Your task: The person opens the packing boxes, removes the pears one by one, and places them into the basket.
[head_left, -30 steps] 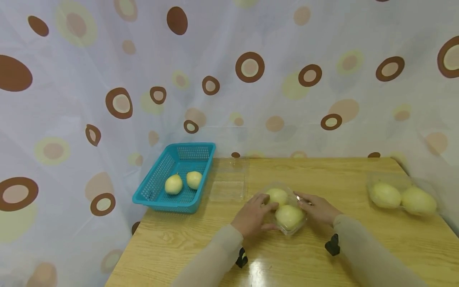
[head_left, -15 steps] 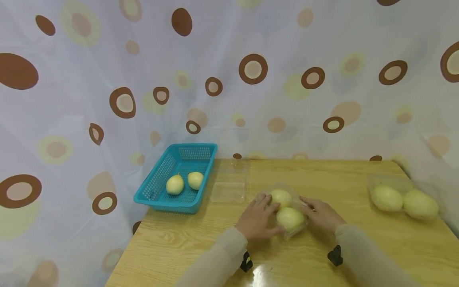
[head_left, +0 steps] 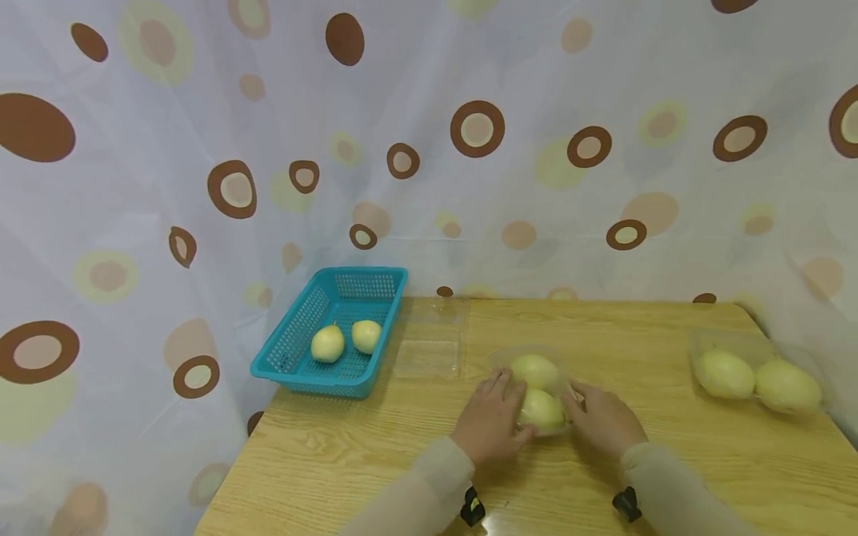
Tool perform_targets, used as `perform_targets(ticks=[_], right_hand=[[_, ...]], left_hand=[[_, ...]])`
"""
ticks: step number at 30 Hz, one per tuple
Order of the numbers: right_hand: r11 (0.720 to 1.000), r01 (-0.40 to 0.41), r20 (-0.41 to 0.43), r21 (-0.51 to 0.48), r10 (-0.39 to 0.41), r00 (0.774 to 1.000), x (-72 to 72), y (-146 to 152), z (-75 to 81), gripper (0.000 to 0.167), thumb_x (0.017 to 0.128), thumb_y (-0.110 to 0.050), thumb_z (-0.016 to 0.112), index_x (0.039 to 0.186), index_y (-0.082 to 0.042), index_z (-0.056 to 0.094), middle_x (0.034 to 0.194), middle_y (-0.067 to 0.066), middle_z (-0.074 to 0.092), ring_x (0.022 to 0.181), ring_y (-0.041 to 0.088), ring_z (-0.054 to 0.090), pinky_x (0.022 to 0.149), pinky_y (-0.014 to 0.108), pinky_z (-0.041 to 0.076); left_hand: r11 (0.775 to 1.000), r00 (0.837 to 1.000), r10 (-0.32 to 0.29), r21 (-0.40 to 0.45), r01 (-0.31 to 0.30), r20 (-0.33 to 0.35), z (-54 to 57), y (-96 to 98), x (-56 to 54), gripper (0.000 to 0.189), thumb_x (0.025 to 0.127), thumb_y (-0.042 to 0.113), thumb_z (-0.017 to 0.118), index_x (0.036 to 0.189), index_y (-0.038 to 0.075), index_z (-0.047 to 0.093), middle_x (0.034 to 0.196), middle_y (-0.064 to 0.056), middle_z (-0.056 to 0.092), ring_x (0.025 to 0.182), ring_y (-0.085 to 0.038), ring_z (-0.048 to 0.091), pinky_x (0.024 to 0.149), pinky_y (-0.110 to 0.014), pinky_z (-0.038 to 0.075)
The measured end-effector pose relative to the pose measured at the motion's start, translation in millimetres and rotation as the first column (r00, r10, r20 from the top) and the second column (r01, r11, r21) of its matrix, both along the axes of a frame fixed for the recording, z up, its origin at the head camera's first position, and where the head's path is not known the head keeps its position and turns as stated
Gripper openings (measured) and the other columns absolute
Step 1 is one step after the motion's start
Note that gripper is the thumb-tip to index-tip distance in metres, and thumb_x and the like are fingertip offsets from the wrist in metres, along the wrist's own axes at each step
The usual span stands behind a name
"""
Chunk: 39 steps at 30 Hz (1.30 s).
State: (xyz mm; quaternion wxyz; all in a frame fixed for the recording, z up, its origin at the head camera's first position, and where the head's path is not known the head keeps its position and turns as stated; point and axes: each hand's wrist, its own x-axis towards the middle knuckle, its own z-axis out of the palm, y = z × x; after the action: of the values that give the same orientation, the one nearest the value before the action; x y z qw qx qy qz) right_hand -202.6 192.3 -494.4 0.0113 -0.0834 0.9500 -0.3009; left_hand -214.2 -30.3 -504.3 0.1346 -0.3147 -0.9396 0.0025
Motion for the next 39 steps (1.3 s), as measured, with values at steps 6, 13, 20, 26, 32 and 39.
perform_targets(ticks=[6,13,20,26,32,39], right_hand=[[1.000,-0.002,0.020,0.029,0.001,1.000,7.9,-8,2.7,0.082,0.099,-0.058,0.034,0.133,0.016,0.043,0.102,0.025,0.068,0.094,0.042,0.066,0.082,0.059,0.050],[0.998,-0.043,0.043,0.036,0.042,0.998,19.6,-21,6.0,0.064,0.102,-0.041,0.044,0.126,0.018,0.049,0.068,0.007,0.065,0.057,0.020,0.063,0.069,0.048,0.056],[0.994,-0.066,-0.020,0.090,0.069,0.997,25.8,-24,9.3,0.050,0.100,-0.031,0.050,0.121,0.014,0.056,0.066,0.001,0.064,0.058,0.015,0.063,0.069,0.047,0.056],[0.992,-0.074,-0.070,0.105,0.082,0.994,22.8,-17,16.8,0.040,0.098,-0.030,0.056,0.114,0.006,0.064,0.088,0.010,0.071,0.076,0.026,0.069,0.071,0.048,0.055],[0.989,-0.061,-0.253,0.138,0.095,0.963,-4.5,1,19.3,0.023,0.093,-0.026,0.063,0.102,-0.005,0.069,0.109,0.016,0.066,0.087,0.031,0.065,0.071,0.049,0.054],[0.962,-0.228,-0.279,0.153,0.263,0.924,-55.0,12,18.7,0.051,0.096,-0.040,0.057,0.135,-0.007,0.053,0.141,0.025,0.041,0.125,0.047,0.041,0.092,0.063,0.041]], left_hand=[[1.000,1.000,0.009,0.004,-0.009,0.004,-3.2,3.6,2.0,0.081,0.093,0.066,0.038,0.145,0.003,0.041,0.151,-0.018,0.034,0.140,-0.029,0.030,0.113,-0.036,0.025],[0.995,0.994,0.043,0.087,-0.052,0.096,-1.0,7.1,3.4,0.097,0.089,0.075,0.028,0.147,-0.003,0.031,0.154,-0.022,0.025,0.141,-0.033,0.026,0.110,-0.041,0.031],[0.986,0.978,0.075,0.130,-0.102,0.194,-3.1,7.2,-4.3,0.104,0.084,0.082,0.019,0.151,0.003,0.024,0.157,-0.017,0.020,0.144,-0.030,0.019,0.111,-0.044,0.030],[0.979,0.968,0.081,0.164,-0.123,0.239,2.9,6.2,-5.6,0.103,0.084,0.081,0.031,0.152,0.004,0.023,0.157,-0.014,0.020,0.144,-0.029,0.020,0.112,-0.044,0.028],[0.976,0.964,0.065,0.186,-0.115,0.256,3.1,6.1,-6.4,0.100,0.085,0.077,0.037,0.152,0.004,0.023,0.157,-0.015,0.020,0.144,-0.028,0.019,0.114,-0.041,0.025],[0.978,0.960,0.072,0.170,-0.121,0.270,-1.3,5.0,-7.9,0.101,0.085,0.079,0.033,0.152,0.004,0.021,0.158,-0.014,0.016,0.145,-0.027,0.014,0.115,-0.041,0.021]])
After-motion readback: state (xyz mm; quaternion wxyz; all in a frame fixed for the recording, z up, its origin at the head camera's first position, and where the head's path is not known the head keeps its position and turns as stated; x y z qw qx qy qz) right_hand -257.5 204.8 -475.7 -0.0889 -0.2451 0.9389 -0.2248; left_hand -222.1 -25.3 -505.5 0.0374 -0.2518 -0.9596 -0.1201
